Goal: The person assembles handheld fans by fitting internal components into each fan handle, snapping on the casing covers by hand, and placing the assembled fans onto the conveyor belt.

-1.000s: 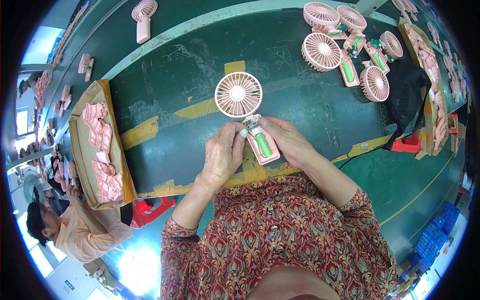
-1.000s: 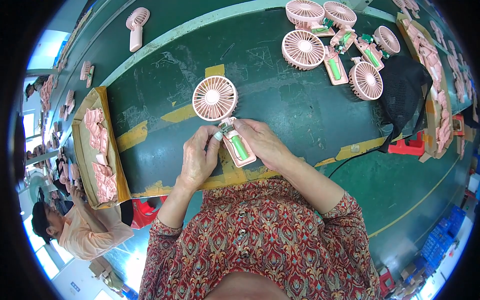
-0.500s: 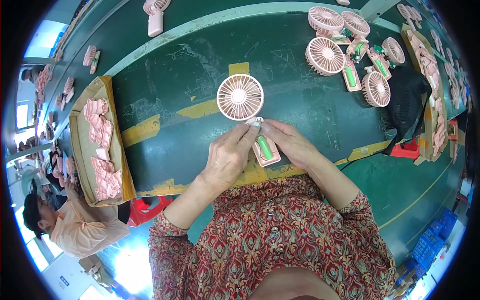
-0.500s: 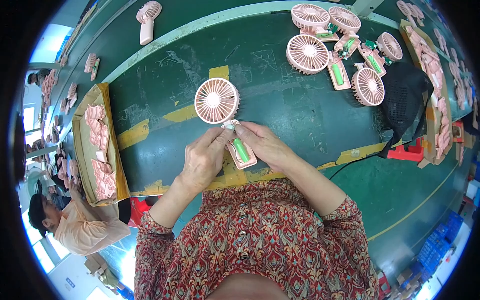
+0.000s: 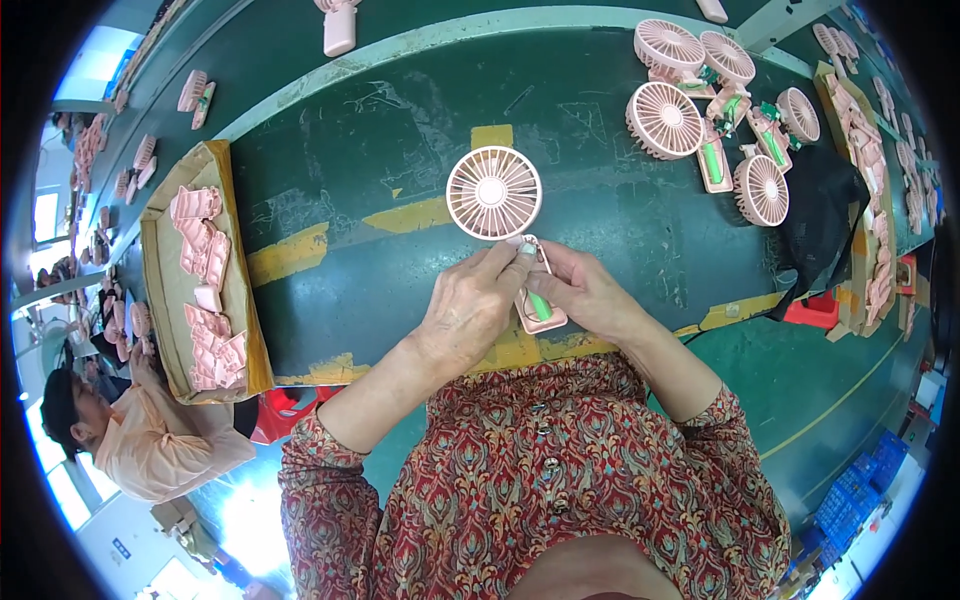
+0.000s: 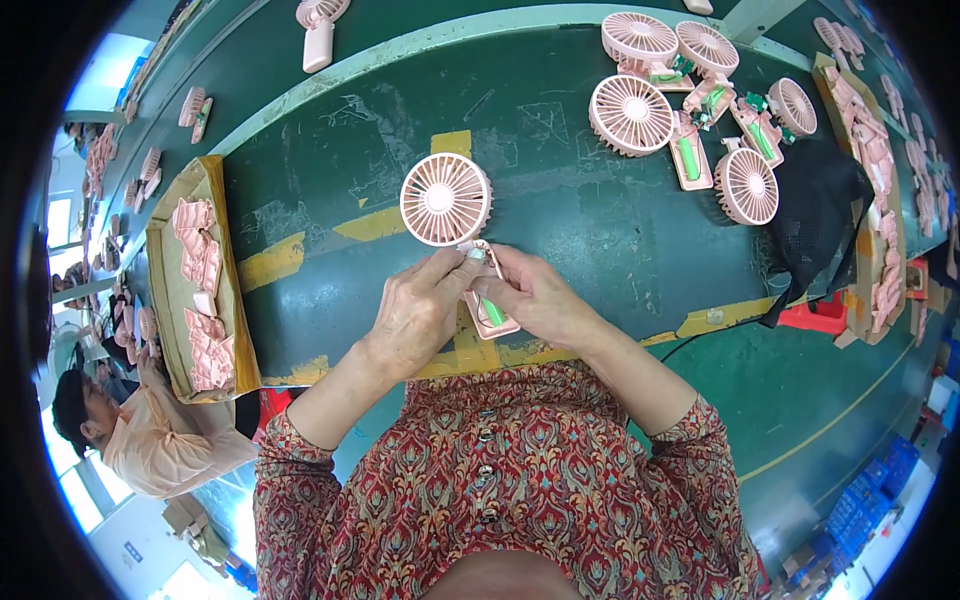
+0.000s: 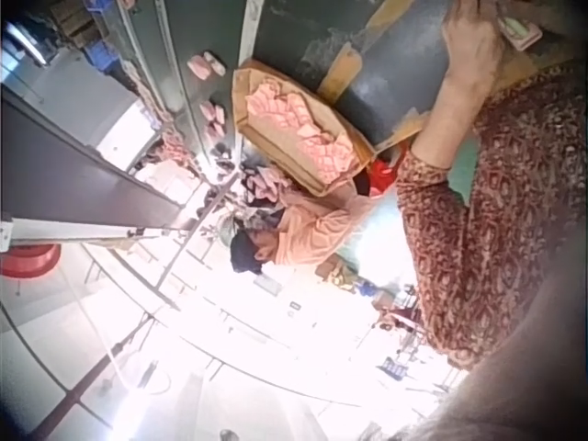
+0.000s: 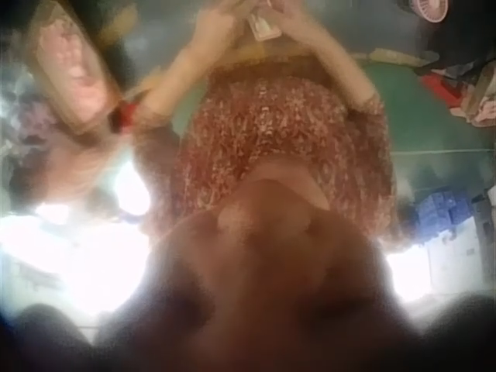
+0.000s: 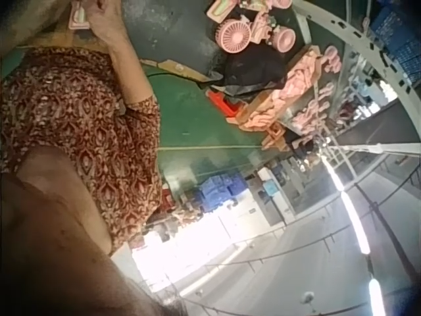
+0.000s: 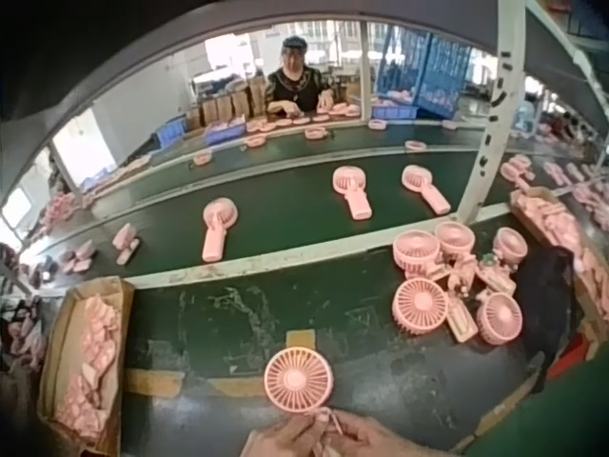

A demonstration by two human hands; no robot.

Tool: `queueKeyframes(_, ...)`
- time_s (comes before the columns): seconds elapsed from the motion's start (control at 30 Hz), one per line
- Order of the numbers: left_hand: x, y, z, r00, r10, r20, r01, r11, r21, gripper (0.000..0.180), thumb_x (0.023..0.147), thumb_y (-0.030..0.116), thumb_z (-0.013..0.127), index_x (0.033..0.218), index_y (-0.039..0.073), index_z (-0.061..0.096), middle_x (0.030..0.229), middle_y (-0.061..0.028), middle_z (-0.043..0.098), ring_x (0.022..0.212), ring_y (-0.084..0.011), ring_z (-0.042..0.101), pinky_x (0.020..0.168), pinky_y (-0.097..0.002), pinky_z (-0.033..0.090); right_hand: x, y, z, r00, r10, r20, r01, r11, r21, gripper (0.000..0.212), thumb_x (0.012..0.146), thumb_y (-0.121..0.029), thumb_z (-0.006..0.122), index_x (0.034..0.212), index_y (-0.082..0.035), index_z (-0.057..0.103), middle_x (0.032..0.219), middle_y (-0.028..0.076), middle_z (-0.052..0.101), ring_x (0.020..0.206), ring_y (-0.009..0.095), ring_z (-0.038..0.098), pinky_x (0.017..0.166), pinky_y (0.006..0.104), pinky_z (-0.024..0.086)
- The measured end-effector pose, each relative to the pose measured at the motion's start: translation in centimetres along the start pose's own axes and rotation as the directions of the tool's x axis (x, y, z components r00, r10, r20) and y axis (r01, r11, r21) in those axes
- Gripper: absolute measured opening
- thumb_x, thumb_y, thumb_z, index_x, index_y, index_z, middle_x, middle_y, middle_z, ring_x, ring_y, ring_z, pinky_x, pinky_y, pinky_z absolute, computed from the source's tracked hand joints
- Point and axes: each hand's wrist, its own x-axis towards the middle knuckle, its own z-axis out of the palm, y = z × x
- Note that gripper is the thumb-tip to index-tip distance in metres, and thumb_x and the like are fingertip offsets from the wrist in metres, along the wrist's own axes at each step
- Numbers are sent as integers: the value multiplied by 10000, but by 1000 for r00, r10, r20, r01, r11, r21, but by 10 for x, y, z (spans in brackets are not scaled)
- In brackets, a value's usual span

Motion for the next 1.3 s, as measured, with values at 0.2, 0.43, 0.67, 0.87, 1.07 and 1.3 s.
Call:
queueKeyframes(0.2, 2, 2, -2, 989, -147, 16, 147, 986, -82, 533, 659, -59, 603, 1170, -17, 460, 979, -170, 578, 842, -332, 615, 694, -396, 529, 2, -12, -1, 997, 70, 25, -72, 993, 90, 321, 953, -232, 488, 1163, 11, 496, 997, 33, 580, 896, 67, 539, 746, 226, 462)
queueKeyframes(0.43, -11, -8, 3, 950, -288, -119, 258, 942, -217, 549, 721, -53, 591, 1233, 25, 410, 944, -167, 602, 813, -336, 618, 670, -399, 527, 17, -6, 9, 985, 135, -103, -118, 981, 155, 354, 959, -304, 466, 1079, 17, 556, 904, 37, 607, 771, 73, 570, 664, 222, 478)
queueKeyframes(0.67, -56, -49, -67, 827, -345, -443, 407, 912, 49, 360, 762, -28, 604, 1114, 11, 537, 922, -160, 601, 823, -331, 605, 710, -363, 498, 9, 0, 8, 978, 119, -171, -86, 978, 191, 344, 955, -217, 461, 1156, 57, 514, 997, 119, 625, 889, 168, 624, 767, 273, 511)
queueKeyframes(0.87, -123, -108, -144, 667, -478, -571, 727, 583, 362, 226, 732, -15, 539, 936, 19, 629, 891, -174, 611, 848, -339, 594, 747, -416, 479, 1, -6, 11, 978, 110, -177, -79, 982, 173, 350, 960, -205, 435, 1163, 76, 488, 1041, 187, 612, 945, 239, 626, 812, 320, 517)
queueKeyframes(1.07, -159, -210, -158, 654, -550, -520, 755, 428, 497, 190, 756, 63, 541, 923, 31, 625, 840, -191, 625, 814, -355, 594, 746, -441, 469, 6, -3, 11, 979, 55, -199, -13, 978, 207, 362, 953, -200, 452, 1187, 75, 467, 1068, 195, 603, 970, 252, 618, 843, 331, 511)
queueKeyframes(1.3, -174, -255, -175, 677, -459, -575, 727, 294, 621, 211, 868, 191, 503, 818, 0, 578, 717, -239, 579, 682, -395, 571, 642, -477, 448, 21, 0, 12, 989, 68, -128, -35, 969, 245, 367, 958, -192, 443, 1207, 77, 458, 1120, 178, 590, 1017, 239, 603, 885, 319, 485)
